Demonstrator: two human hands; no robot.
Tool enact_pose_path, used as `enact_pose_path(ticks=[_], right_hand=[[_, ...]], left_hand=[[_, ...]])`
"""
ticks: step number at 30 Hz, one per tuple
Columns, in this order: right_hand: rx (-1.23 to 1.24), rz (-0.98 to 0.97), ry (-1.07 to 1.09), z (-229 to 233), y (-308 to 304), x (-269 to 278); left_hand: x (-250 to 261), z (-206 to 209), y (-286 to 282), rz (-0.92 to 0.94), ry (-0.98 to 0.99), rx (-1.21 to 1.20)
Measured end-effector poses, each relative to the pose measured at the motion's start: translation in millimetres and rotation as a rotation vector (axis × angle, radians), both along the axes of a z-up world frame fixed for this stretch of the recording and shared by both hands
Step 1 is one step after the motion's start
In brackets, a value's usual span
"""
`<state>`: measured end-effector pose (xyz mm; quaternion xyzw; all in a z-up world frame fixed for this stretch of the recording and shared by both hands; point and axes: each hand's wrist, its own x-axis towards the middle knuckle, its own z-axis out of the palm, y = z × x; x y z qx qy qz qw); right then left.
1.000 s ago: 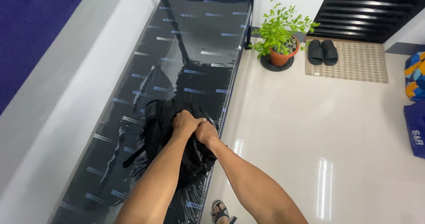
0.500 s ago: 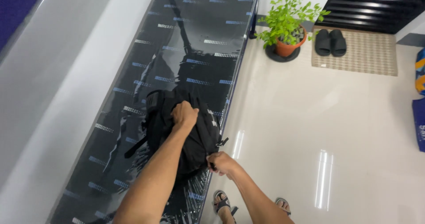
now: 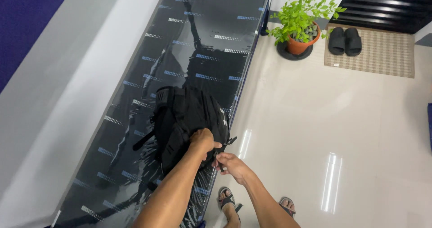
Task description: The recorder tidies a room by coiling a charging cable, putting containers and a phone into drawers, and packing a bag.
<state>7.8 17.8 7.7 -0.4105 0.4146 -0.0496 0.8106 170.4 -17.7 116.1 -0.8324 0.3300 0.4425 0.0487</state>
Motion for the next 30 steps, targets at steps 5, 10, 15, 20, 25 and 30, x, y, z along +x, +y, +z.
enact_pose_path(ticks=[5,10,15,20,25,30], right_hand=[[-0.027,0.007,-0.018,-8.3,-5.2,-2.0],[-0.128,0.032,0.139,-24.9,1.7,13.3],[-0.364,-0.098,0.298,-112.9,16.3,51.5],[-0.527,0.051,0.455,-270.8,8.0,77.5],[-0.18,0.097,0.638,-168.3,-6.1,75.7],[-0.855,-0.632,0.724,-95.9,-22.3,58.4]], left_hand=[[3.7,-55.7,9.7,-0.14,-0.099,-0.315],[8.9,-47.1,17.8,-0.168,-0.21,-0.511],[13.7,-28.6,22.6,-0.193,-0.263,-0.489],[5.7,-14.9,38.5,-0.146,-0.265,-0.496],[-8.6,-10.4,43.2,-0.159,-0.221,-0.581],[0.7,43.0,28.9,-0.046,-0.491,-1.117]])
